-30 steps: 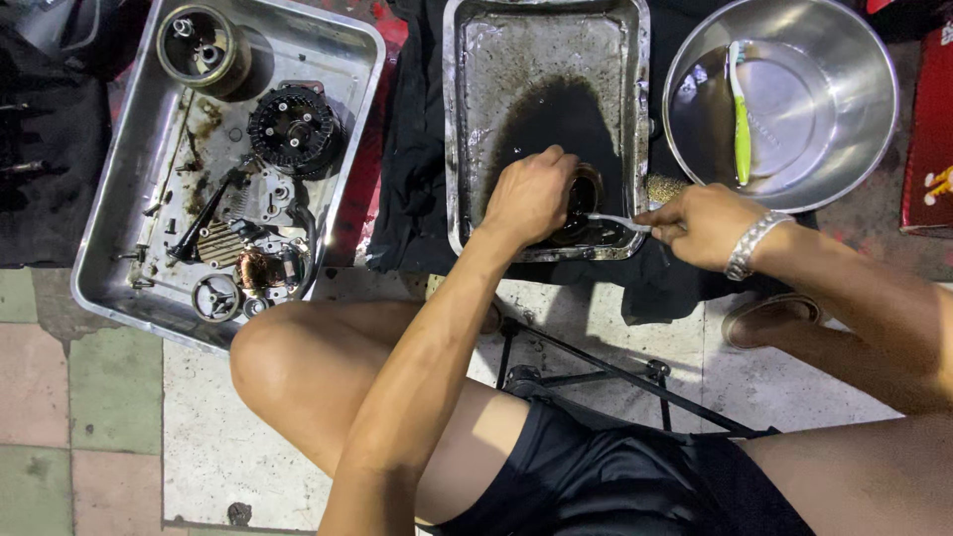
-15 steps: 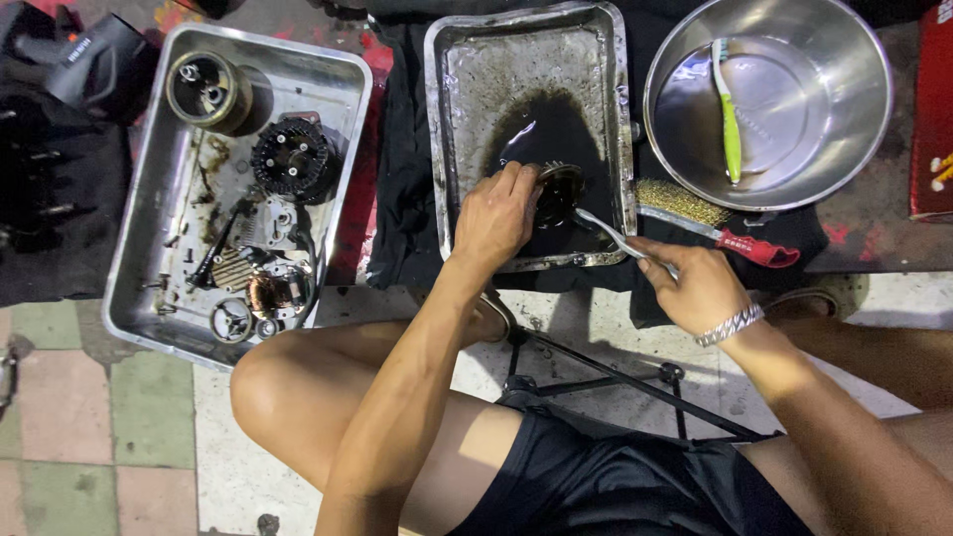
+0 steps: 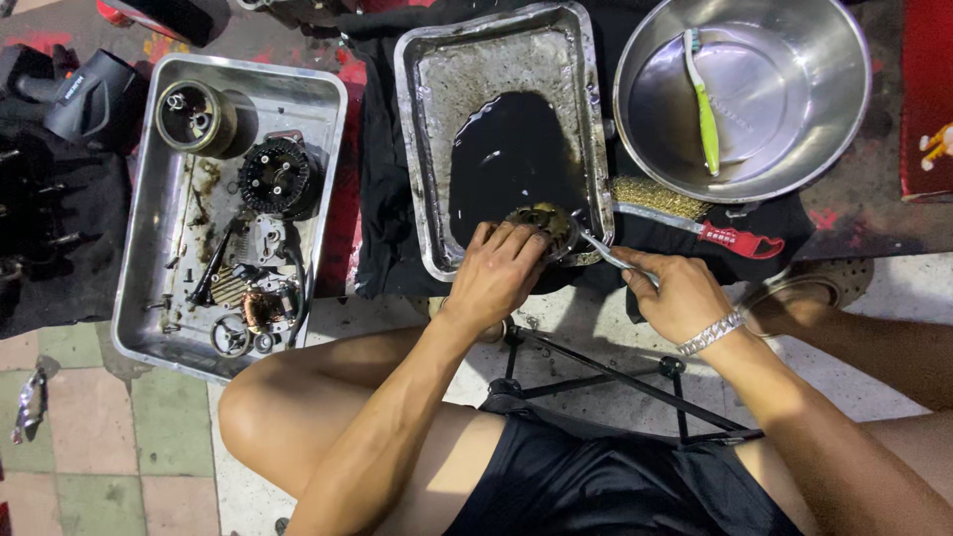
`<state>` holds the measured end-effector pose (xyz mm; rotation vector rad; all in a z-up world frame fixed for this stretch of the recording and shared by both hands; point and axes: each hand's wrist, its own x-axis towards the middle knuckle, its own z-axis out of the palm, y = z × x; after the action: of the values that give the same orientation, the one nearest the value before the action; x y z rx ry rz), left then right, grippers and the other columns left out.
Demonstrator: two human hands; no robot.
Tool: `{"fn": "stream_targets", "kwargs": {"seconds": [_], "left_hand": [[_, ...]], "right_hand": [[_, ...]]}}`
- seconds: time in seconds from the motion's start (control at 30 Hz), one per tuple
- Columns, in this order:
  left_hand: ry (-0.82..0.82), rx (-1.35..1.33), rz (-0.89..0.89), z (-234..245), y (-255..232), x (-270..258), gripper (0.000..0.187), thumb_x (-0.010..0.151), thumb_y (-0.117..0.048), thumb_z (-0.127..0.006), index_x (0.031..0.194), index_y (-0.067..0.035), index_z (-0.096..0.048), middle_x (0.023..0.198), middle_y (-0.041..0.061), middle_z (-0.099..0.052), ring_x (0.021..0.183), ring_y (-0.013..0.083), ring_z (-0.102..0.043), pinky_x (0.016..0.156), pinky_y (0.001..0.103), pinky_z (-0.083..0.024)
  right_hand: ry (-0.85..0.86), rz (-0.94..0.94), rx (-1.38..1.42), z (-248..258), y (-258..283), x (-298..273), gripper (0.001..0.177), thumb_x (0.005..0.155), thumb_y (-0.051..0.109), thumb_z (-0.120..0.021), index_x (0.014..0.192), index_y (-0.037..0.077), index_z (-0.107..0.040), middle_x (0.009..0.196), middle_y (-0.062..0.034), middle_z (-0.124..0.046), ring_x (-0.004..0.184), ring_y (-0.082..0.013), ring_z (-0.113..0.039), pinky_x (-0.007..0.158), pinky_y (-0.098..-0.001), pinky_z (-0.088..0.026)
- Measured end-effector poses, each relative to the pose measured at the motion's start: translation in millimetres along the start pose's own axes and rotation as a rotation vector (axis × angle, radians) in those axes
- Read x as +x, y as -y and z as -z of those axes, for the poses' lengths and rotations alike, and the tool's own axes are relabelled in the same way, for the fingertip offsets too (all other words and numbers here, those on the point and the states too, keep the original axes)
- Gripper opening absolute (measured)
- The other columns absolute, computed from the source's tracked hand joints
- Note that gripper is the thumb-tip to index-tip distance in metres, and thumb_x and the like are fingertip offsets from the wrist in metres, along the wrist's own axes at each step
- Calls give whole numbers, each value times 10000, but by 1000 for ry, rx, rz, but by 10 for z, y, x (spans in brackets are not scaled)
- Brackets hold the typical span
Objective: The person scrubs a circular mechanical part with a toothbrush in a tray of dark liquid. The person rotates the part to clean different sides and areas.
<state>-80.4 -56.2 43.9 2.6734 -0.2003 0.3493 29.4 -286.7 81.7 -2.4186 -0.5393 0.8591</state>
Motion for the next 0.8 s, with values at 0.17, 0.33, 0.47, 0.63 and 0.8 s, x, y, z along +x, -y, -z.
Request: {"fn": "stream_targets", "kwargs": {"seconds": [0.17, 0.33, 0.47, 0.63, 0.8], "left_hand": [[45, -10, 29, -55, 6, -100, 367, 878, -127, -700, 1219, -13, -625, 1214, 163, -642, 1160, 339, -615, 1012, 495, -444], [90, 49, 8, -145, 16, -188, 322, 883, -95, -659, 1199, -32, -642, 1216, 140, -654, 1163, 323, -623, 1024, 499, -455], [95, 81, -36, -119, 33, -210, 343, 887, -79, -669, 1226, -27, -651, 1240, 134, -658, 1168, 306, -620, 1014, 489, -461], [-121, -172, 263, 18, 198, -36, 335, 837, -110, -788, 1144, -14, -693, 1104, 126, -693, 1009, 286, -657, 876, 446, -515], [-448, -838, 978, 33, 632, 70, 230, 869, -104, -810, 1062, -1, -739, 924, 60, -756, 835, 152, -689, 764, 295, -562]], "right_hand": [[32, -26, -15, -23, -16, -23, 398, 921, 218, -652, 1315, 246, -696, 703, -245, -676, 650, -386, -701, 685, -458, -537], [67, -64, -37, -39, -10, -11, 401, 924, 232, -649, 1321, 267, -693, 690, -241, -679, 651, -383, -707, 693, -465, -540], [98, -94, -57, -54, -29, 16, 403, 926, 249, -647, 1325, 287, -693, 757, -242, -705, 662, -380, -716, 691, -464, -551], [-13, 88, 33, -98, -144, 68, 378, 919, 266, -657, 1293, 245, -705, 1006, -181, -761, 746, -352, -733, 714, -432, -576], [-75, 203, -20, -63, -128, 89, 393, 933, 294, -651, 1320, 258, -709, 1054, -152, -768, 816, -335, -730, 741, -430, -574]]}}
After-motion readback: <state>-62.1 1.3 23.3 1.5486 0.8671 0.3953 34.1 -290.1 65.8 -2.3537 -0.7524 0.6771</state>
